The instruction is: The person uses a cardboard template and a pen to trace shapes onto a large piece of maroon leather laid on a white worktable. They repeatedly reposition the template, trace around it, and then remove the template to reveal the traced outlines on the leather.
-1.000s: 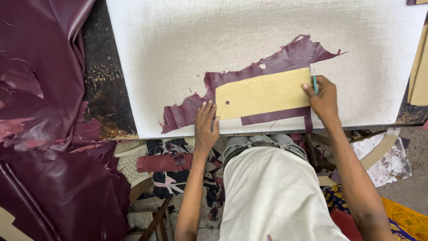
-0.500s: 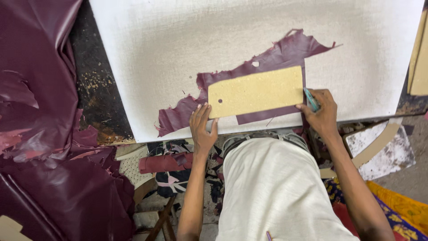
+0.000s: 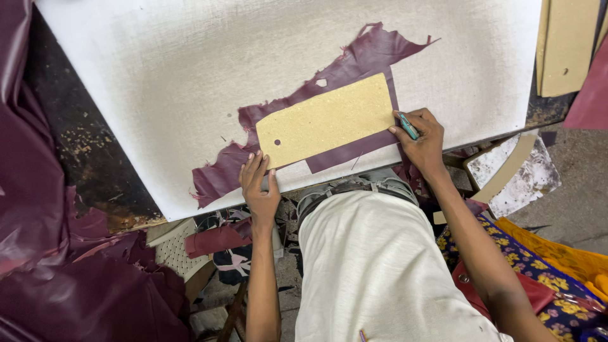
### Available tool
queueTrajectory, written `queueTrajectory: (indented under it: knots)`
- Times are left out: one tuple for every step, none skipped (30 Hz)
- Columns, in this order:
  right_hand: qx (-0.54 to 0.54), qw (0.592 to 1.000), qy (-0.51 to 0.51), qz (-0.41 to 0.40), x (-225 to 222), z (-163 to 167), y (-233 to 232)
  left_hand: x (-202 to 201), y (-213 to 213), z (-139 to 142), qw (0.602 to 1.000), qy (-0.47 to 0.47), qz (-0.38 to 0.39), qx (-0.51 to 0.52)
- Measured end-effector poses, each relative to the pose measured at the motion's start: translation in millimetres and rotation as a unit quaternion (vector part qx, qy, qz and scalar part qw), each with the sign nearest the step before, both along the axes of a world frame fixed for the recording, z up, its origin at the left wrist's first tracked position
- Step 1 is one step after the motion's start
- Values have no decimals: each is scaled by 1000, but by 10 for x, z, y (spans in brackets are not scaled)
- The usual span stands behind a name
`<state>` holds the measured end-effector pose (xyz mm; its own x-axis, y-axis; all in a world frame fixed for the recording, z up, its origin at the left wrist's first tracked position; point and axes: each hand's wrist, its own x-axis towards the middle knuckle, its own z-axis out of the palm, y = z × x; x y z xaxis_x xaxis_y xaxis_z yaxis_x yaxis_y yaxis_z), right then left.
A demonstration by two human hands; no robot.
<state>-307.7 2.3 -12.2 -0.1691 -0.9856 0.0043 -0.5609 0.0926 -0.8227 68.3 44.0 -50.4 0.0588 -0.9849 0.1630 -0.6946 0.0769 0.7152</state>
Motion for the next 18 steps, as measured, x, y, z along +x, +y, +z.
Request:
queueTrajectory:
  knots:
    - [5, 1000, -11, -3, -4, -4, -4, -7, -1, -1, 1000, -5, -3, 2]
    - [10, 1000, -22, -4, -14, -3, -8, -17, -3, 0, 1000, -10, -4, 4]
    - [13, 1000, -27, -6, -20, -3, -13, -23, -4, -1, 1000, -17, -6, 2]
    - [16, 999, -33, -9, -28, -2, -16, -30, -6, -2, 1000, -24, -7, 0]
    - [19, 999, -39, -10, -32, 0, -17, -31, -6, -2, 999, -31, -9, -2]
    - [16, 999, -42, -10, -37, -1, -19, -35, -9, -4, 999, -32, -9, -5]
    - [15, 999, -46, -9, -39, -1, -17, -34, -8, -5, 999, -33, -8, -5]
    - [15, 999, -51, -7, -38, -5, -16, -33, -8, -6, 999, -35, -7, -4]
    - [17, 998, -55, -8, -39, -8, -15, -31, -8, -7, 999, -32, -7, -2]
    - [18, 998, -61, -8, -40, -12, -15, -29, -9, -7, 1000, -30, -5, 1]
    - [20, 998, -66, -8, -41, -17, -13, -26, -8, -8, 1000, -27, -3, 3]
    - [21, 998, -63, -4, -43, -22, -16, -22, -10, -7, 1000, -29, -3, 0]
    - [23, 998, -58, -1, -48, -25, -15, -21, -10, -7, 1000, -30, -5, -1]
    - [27, 998, -54, 2, -53, -26, -13, -17, -8, -5, 1000, -30, -6, -1]
    - [20, 998, -59, 5, -56, -30, -15, -14, -8, -6, 1000, -28, -5, -2]
    - [14, 998, -64, 8, -60, -32, -16, -11, -7, -7, 1000, -26, -4, -2]
    - [10, 997, -70, 11, -59, -35, -15, -6, -3, -7, 1000, -25, -3, 0]
    - [16, 998, -62, 8, -54, -38, -11, -1, 3, -9, 1000, -26, -5, -1]
